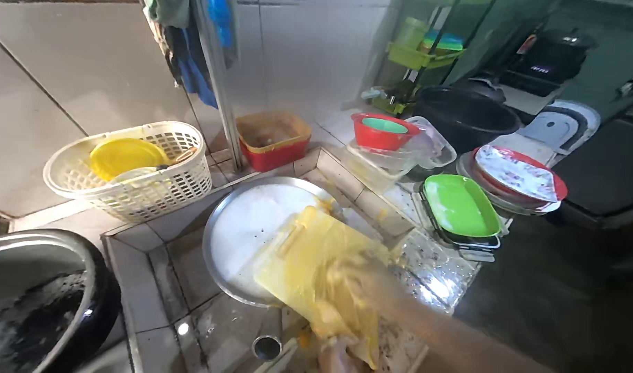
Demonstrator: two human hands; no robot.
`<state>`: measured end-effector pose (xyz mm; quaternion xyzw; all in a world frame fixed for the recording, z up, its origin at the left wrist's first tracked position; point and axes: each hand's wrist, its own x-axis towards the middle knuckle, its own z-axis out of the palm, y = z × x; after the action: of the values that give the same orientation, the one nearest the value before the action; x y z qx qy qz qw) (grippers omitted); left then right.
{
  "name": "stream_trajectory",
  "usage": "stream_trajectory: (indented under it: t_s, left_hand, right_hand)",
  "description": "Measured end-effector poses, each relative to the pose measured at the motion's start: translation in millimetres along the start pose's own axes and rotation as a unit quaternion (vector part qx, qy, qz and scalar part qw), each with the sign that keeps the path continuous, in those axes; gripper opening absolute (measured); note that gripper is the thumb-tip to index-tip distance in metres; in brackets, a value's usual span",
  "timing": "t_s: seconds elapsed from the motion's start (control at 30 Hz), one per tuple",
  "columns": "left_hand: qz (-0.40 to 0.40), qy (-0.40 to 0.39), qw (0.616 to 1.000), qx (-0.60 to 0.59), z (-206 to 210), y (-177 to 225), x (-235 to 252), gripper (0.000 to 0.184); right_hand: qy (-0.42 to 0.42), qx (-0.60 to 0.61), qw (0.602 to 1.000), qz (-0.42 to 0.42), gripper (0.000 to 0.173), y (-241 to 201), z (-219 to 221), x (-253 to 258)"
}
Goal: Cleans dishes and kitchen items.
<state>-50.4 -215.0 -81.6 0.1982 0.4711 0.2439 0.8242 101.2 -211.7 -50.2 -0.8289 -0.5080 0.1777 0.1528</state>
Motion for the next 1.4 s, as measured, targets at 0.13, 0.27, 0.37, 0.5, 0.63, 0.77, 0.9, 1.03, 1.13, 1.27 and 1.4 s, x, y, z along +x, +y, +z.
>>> stream_trajectory:
  t_s: [0.13, 0.27, 0.37, 0.5, 0.63, 0.77, 0.9, 1.03, 1.13, 1.27, 1.4]
  left_hand:
    - [0.004, -0.042, 0.998, -0.039, -9, -8, 4, 0.02]
    - [-0.025, 0.006, 0.999, 0.035, -9, -7, 10, 0.012]
    - [-0.015, 0.008, 0.998, 0.053, -4, -3, 9, 0.02]
    - [0.008, -0.051, 0.998, -0.021, -7, -5, 4, 0.019]
    - [-0.022, 0.005, 1.0, 0.011, -4, -1, 0, 0.017]
    - [0.003, -0.009, 1.0, 0.008, -2, -3, 1, 0.033]
    - [-0.008, -0.005, 0.999, 0.049, -2, 1, 2, 0.021]
    - [-0.008, 0.029, 1.0, 0.009, 6, 2, -3, 0.019]
    - [0.0, 0.008, 0.999, -0.05, 4, -4, -3, 0.034]
    - [0.036, 0.003, 0.995, 0.092, -2, -4, 1, 0.014]
    - [-0.003, 0.021, 0.997, 0.075, -5, -3, 9, 0.012]
  right_hand:
    - [0.046, -0.037, 0.997, 0.058, 0.024, -14, -6, 49]
    - [0.051, 0.044, 0.997, -0.042, 0.02, -34, 27, -39]
    - [0.008, 0.013, 1.0, -0.015, 0.024, -2, 5, 5]
    - [0.102, -0.008, 0.99, 0.099, 0.026, 5, -8, 76]
    - [0.093, 0.051, 0.994, -0.024, 0.02, -32, 32, -12]
    - [0.125, 0.061, 0.99, 0.012, 0.022, 7, 15, 6]
    - [0.196, 0.053, 0.965, 0.167, 0.025, 31, 1, 57]
    - [0.113, 0.107, 0.987, 0.042, 0.023, -17, 30, -32]
    - [0.085, 0.075, 0.994, -0.008, 0.024, 7, 22, -29]
    - [0.136, 0.017, 0.98, 0.147, 0.028, 36, -3, 52]
    - [0.005, 0.082, 0.996, 0.031, 0.029, -36, 21, 6]
